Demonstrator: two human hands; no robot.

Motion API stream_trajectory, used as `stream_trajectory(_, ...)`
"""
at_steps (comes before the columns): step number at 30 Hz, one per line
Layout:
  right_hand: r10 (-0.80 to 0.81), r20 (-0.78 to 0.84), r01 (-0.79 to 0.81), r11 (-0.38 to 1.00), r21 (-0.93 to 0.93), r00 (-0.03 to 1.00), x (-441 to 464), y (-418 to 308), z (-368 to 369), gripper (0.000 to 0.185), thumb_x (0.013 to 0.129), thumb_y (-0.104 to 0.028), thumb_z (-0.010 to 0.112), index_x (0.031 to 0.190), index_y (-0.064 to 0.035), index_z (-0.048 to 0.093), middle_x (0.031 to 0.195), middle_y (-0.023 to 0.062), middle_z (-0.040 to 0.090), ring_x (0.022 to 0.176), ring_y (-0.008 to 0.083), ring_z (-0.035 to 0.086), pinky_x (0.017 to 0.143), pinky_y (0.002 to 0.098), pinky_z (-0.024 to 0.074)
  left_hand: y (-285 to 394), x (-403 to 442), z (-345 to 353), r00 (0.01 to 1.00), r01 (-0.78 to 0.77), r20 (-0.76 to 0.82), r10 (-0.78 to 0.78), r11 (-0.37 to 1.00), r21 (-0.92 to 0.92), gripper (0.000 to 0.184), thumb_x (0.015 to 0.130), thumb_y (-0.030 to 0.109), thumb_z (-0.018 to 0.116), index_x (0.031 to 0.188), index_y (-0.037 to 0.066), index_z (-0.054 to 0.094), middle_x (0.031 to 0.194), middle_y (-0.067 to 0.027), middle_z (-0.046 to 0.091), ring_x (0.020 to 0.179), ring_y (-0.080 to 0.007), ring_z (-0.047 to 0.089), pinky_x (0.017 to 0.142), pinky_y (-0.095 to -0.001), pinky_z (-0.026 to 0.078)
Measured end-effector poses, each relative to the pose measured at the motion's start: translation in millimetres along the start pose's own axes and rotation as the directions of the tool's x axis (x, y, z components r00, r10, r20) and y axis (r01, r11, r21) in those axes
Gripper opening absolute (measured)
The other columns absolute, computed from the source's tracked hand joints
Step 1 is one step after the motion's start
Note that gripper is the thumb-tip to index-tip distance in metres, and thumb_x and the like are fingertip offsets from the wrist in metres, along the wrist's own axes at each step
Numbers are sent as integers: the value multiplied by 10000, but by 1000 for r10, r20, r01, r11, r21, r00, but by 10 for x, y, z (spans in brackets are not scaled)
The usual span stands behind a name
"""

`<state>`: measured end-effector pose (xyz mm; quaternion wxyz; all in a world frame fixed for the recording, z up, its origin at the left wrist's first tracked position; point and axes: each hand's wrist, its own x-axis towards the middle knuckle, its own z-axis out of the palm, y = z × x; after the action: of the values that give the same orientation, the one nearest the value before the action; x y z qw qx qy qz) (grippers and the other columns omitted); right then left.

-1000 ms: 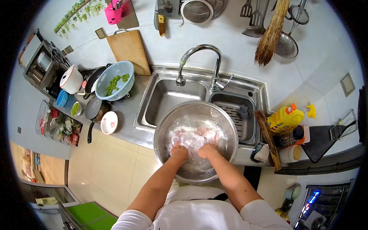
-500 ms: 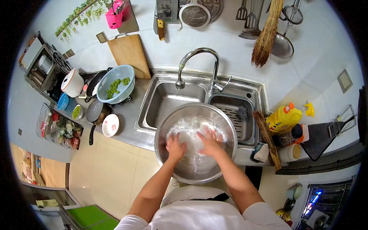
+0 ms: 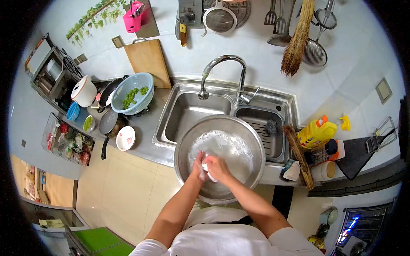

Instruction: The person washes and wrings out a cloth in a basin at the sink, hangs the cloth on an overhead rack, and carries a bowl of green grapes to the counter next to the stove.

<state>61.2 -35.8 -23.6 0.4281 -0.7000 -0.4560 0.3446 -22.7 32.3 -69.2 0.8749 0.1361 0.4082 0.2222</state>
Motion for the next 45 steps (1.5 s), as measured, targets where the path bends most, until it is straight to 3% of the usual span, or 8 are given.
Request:
stream_trajectory(4, -289, -87, 277, 952, -130, 953, -247, -386, 92, 144, 782, -192, 570, 776, -52, 605, 723, 144, 603, 660, 325, 586, 603, 402, 464, -80, 25, -40, 971, -221, -97, 220, 975, 1, 482, 891, 437, 433, 1233, 97, 439, 1146, -157, 529, 1013, -294, 534, 859, -458, 436)
stream_trajectory(8, -427, -76, 398, 883, -246, 901, -223, -328, 191, 201, 781, -237, 613, 674, -76, 557, 687, 116, 598, 617, 305, 586, 574, 413, 462, -225, 590, -627, 798, 151, 602, -38, 979, -139, 510, 881, 546, 379, 950, 78, 571, 899, -96, 599, 805, -263, 575, 642, -379, 473)
stream_trajectory(22, 105, -202, -197, 834, -515, 974, 417, 554, -334, 273, 871, -332, 468, 987, -128, 609, 1116, 146, 563, 1066, 349, 501, 872, 478, 396, 65, 202, 1, 952, -232, -66, 300, 845, 482, 259, 902, 293, 510, 968, 57, 594, 894, -68, 590, 727, -147, 547, 666, -281, 460)
stream_trajectory(25, 59, -211, -191, 701, -687, 976, 238, 570, -376, 421, 866, -378, 458, 1254, -214, 461, 1418, 107, 269, 1319, 332, 190, 991, 559, 229, 95, 192, 0, 802, -438, 81, 592, 489, 754, 258, 896, 245, 520, 1044, 44, 586, 900, -44, 604, 781, -123, 548, 739, -262, 442)
stream_trajectory(28, 172, 67, -60, 638, -768, 983, 112, 446, -369, 615, 849, -397, 480, 1394, -300, 213, 1489, 38, 23, 1363, 288, -47, 1023, 610, 3, 3, 89, -1, 762, -12, 376, 528, -568, 823, 590, 821, 303, 574, 1346, 181, 335, 1389, -100, 327, 1290, -327, 261, 1003, -520, 253)
stream_trajectory(32, 232, 176, 24, 542, -840, 957, 70, 576, -279, 673, 843, -410, 461, 1414, -307, 119, 1491, 29, -41, 1365, 273, -67, 1033, 569, -81, -164, 203, -155, 866, 28, 340, 366, -714, 700, 717, 806, 335, 553, 1405, 242, 170, 1480, -75, 66, 1344, -374, 62, 1040, -574, 114)
stream_trajectory(42, 9, -66, -50, 759, -649, 998, 315, 595, -245, 349, 772, -104, 532, 1119, -142, 531, 1092, 101, 548, 1088, 293, 482, 992, 565, 216, -105, 577, -511, 744, -236, 329, 582, -233, 944, 664, 816, 367, 557, 1371, 161, 258, 1364, -156, 336, 1241, -375, 324, 979, -558, 287)
stream_trajectory(45, -93, -176, 30, 943, -331, 980, 316, 314, -272, 275, 755, -64, 502, 1019, -94, 576, 984, 143, 580, 948, 319, 555, 866, 443, 400, 12, 304, -162, 975, -199, -22, 222, 908, 368, 537, 878, 459, 447, 1264, 87, 411, 1182, -142, 497, 1066, -322, 508, 883, -511, 412)
